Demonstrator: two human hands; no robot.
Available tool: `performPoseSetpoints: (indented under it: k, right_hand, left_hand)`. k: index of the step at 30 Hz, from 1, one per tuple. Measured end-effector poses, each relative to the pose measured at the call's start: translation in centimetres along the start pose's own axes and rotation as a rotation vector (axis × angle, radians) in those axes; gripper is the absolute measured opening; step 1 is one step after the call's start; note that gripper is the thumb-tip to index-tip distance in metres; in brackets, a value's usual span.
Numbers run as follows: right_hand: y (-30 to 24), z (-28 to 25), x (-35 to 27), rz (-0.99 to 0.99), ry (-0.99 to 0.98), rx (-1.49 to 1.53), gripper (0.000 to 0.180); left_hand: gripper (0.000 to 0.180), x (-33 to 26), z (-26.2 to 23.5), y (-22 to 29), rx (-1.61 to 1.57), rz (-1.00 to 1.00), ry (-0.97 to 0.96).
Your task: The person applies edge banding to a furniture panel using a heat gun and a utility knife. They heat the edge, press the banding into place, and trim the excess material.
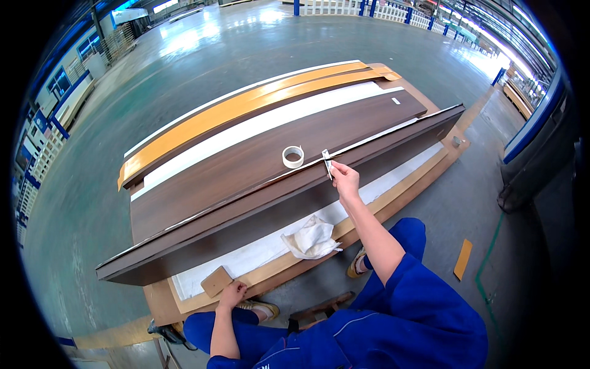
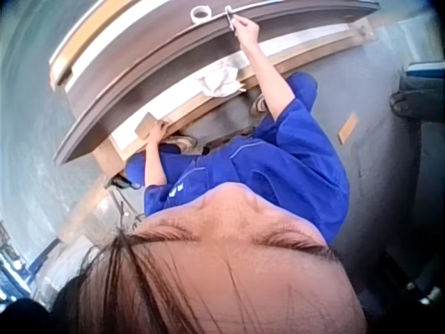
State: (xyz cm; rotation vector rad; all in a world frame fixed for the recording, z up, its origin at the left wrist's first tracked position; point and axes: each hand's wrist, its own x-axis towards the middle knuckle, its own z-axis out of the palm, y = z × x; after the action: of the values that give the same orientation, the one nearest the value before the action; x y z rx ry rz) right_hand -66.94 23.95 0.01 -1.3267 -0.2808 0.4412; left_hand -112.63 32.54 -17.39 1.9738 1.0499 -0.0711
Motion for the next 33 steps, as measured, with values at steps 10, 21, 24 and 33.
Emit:
performPoseSetpoints:
  k: [10, 21, 24, 33]
  right_hand:
    - [0.6, 2.9, -3.0, 0.047, -0.068, 0.008, 0.024]
    - [1.5, 5.9, -5.7, 0.1, -0.13, 0.045, 0.025]
    - [1.8, 7.2, -7.0, 0.116, -0.157, 0.048, 0.025]
    - [2.8, 12.2, -11.2, 0.14, -0.214, 0.04, 0.023]
  left_hand:
    - [0.022, 0.1, -0.5, 1.3, 0.034, -0.005, -0.005]
    - [0.023, 0.3, -0.6, 1.3, 0.074, 0.015, 0.004]
    - [0.025, 0.2, -0.7, 1.6, 0.055, -0.005, -0.012]
    - [0.024, 0.1, -0.9, 1.8, 0.098, 0.093, 0.019]
